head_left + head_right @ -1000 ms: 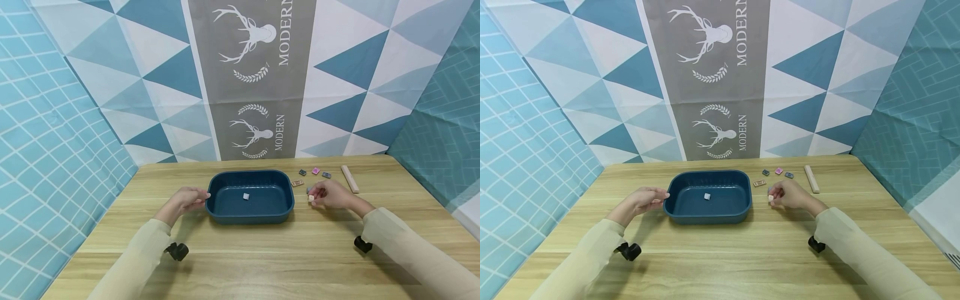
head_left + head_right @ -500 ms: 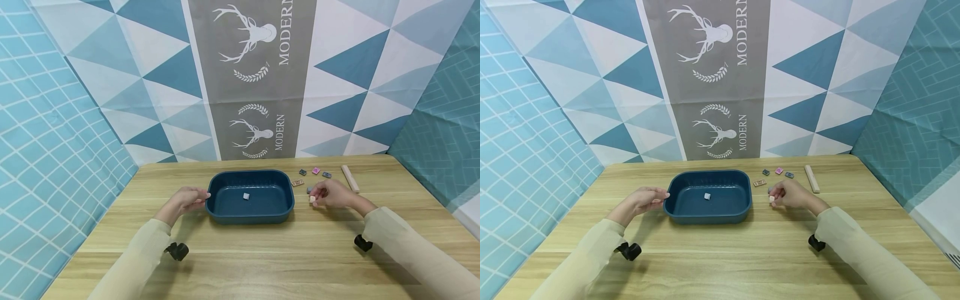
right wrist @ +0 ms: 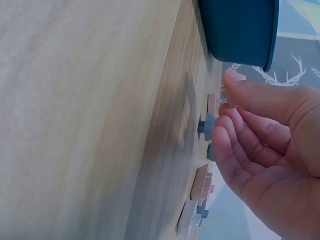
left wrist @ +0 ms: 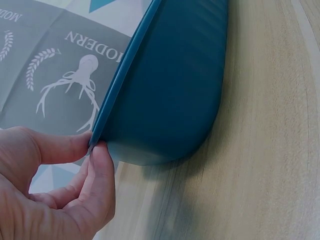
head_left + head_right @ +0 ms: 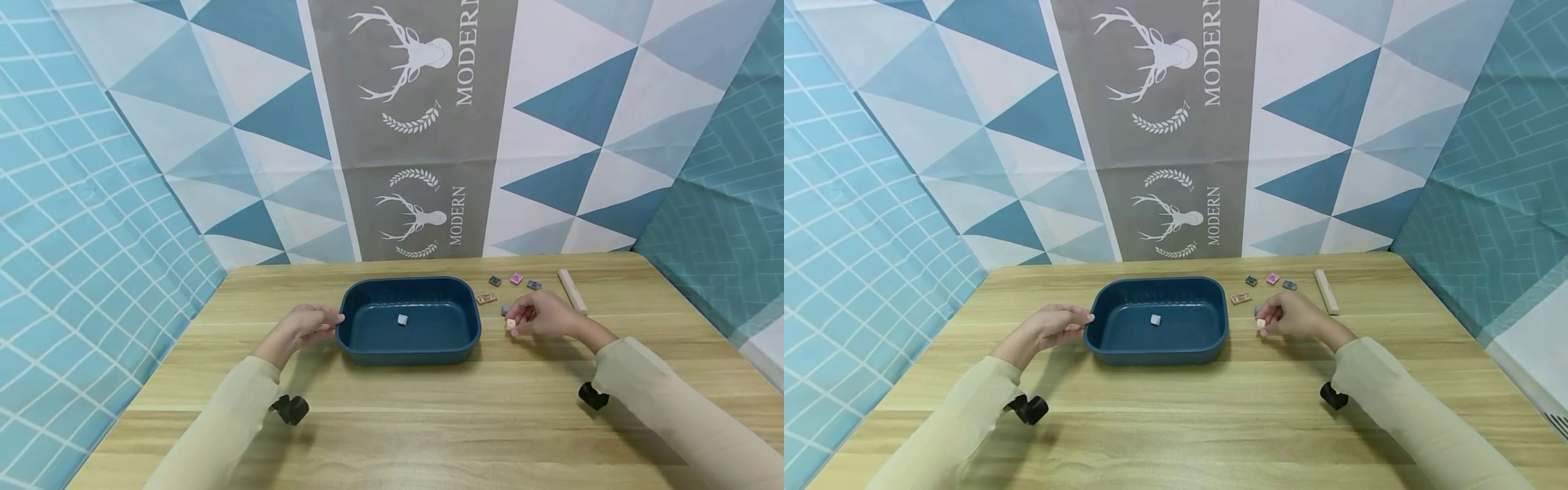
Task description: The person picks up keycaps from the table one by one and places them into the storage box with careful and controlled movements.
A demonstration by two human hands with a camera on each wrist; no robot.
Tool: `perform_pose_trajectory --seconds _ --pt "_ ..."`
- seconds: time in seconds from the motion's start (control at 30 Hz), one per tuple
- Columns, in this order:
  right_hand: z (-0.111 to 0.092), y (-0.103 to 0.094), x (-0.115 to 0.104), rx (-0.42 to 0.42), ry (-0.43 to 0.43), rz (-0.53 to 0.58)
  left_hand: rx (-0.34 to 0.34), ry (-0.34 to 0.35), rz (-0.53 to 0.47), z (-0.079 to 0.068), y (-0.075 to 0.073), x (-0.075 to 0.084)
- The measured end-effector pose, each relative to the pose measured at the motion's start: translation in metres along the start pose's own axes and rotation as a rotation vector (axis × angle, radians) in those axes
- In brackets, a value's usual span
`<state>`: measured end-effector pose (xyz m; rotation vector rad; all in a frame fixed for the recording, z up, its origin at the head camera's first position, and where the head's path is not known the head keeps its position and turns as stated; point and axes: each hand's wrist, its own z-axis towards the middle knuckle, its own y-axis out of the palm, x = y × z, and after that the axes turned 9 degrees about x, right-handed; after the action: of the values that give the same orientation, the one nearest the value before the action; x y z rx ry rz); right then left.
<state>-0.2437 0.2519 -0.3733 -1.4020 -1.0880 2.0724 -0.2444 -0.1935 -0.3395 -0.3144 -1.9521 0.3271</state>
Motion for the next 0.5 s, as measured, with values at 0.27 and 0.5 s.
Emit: perform_pose_trajectory --seconds 0.27,0.5 --pt "-0.0006 -0.0030 -0.0046 -0.010 0.017 -0.002 0.012 -0.003 0.009 0.0019 0.0003 -0.0002" --pt "0.0013 -0.0079 -0.0094 -0.017 -0.004 -0.010 0.027 -0.012 0.005 0.0040 0.0016 0.0005"
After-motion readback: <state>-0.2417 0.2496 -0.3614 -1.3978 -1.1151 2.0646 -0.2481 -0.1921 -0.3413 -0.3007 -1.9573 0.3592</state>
